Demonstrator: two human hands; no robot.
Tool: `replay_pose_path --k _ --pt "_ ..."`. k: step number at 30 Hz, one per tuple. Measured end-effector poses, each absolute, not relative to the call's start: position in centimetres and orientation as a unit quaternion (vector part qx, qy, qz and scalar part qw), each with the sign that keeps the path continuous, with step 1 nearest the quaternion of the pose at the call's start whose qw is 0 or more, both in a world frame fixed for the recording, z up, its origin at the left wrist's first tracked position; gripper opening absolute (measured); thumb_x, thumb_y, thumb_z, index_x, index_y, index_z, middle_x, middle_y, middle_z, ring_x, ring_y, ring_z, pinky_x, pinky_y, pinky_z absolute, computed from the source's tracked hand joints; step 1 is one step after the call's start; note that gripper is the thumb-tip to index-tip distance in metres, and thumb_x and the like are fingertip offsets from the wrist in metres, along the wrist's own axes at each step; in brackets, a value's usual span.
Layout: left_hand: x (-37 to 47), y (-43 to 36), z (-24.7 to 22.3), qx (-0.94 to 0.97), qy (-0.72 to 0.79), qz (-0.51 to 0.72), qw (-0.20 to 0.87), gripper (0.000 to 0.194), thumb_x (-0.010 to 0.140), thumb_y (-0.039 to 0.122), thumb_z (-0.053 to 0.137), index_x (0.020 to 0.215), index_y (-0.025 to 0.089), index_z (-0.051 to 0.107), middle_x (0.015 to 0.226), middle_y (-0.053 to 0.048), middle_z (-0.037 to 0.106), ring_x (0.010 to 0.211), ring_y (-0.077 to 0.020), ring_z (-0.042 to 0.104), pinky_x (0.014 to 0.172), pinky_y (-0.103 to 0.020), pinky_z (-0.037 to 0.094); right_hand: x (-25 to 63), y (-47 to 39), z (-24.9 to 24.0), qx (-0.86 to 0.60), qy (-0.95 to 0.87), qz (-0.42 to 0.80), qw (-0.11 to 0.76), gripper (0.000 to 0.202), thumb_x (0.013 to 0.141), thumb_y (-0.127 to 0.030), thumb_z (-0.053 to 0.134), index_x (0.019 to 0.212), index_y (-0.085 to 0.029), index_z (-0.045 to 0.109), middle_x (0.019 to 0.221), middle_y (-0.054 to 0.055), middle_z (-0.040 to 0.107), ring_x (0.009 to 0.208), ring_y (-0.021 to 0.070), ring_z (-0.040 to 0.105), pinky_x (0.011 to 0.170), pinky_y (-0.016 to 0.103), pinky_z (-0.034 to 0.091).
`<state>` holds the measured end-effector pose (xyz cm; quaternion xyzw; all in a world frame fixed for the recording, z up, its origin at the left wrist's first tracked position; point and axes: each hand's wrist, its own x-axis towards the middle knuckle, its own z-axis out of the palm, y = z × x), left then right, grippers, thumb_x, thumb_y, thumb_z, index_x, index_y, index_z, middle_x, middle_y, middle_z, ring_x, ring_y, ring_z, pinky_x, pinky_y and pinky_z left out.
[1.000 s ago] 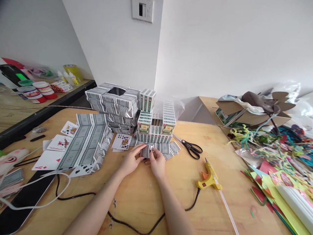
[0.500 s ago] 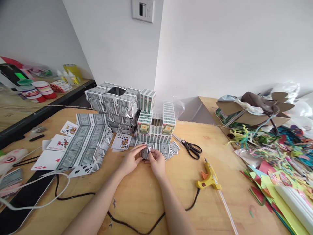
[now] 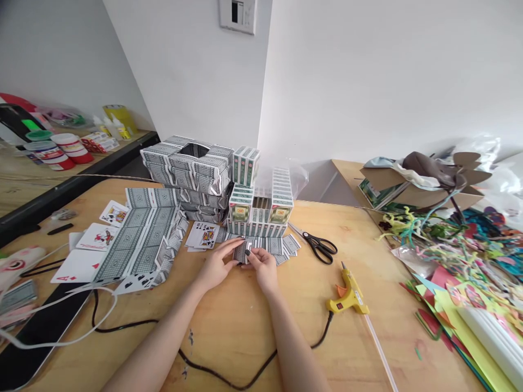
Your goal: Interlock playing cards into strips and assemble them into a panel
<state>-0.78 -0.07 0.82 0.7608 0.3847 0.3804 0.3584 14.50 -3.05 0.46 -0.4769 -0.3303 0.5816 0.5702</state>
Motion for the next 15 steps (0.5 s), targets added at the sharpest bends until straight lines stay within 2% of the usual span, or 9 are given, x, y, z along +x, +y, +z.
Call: replay_pose_path --k 6,15 --pt "-0.76 -0.11 0.71 0.752 0.363 0.391 0.388 0.056 0.069 0.002 0.052 0.12 0.026 0.047 0.129 -0.004 0.045 0.118 -0.0186 0.042 0.1 -0.038 0.037 15.28 -2.74 0.34 -0.424 -0.309 0.643 0.559 0.022 0.059 -0.03 0.073 0.076 -0.017 0.066 0.071 0.0 0.063 0.061 0.0127 0.057 0.056 0.026 0.049" --pt "-0.93 -0.09 0.86 0.753 0.37 0.387 0.382 0.056 0.068 0.0 0.052 0.118 0.026 0.049 0.126 -0.004 0.048 0.117 -0.0185 0.043 0.1 -0.04 0.036 15.09 -2.83 0.34 -0.401 -0.319 0.658 0.552 0.022 0.066 -0.033 0.068 0.078 -0.016 0.07 0.069 0.004 0.065 0.061 0.0155 0.058 0.055 0.029 0.047"
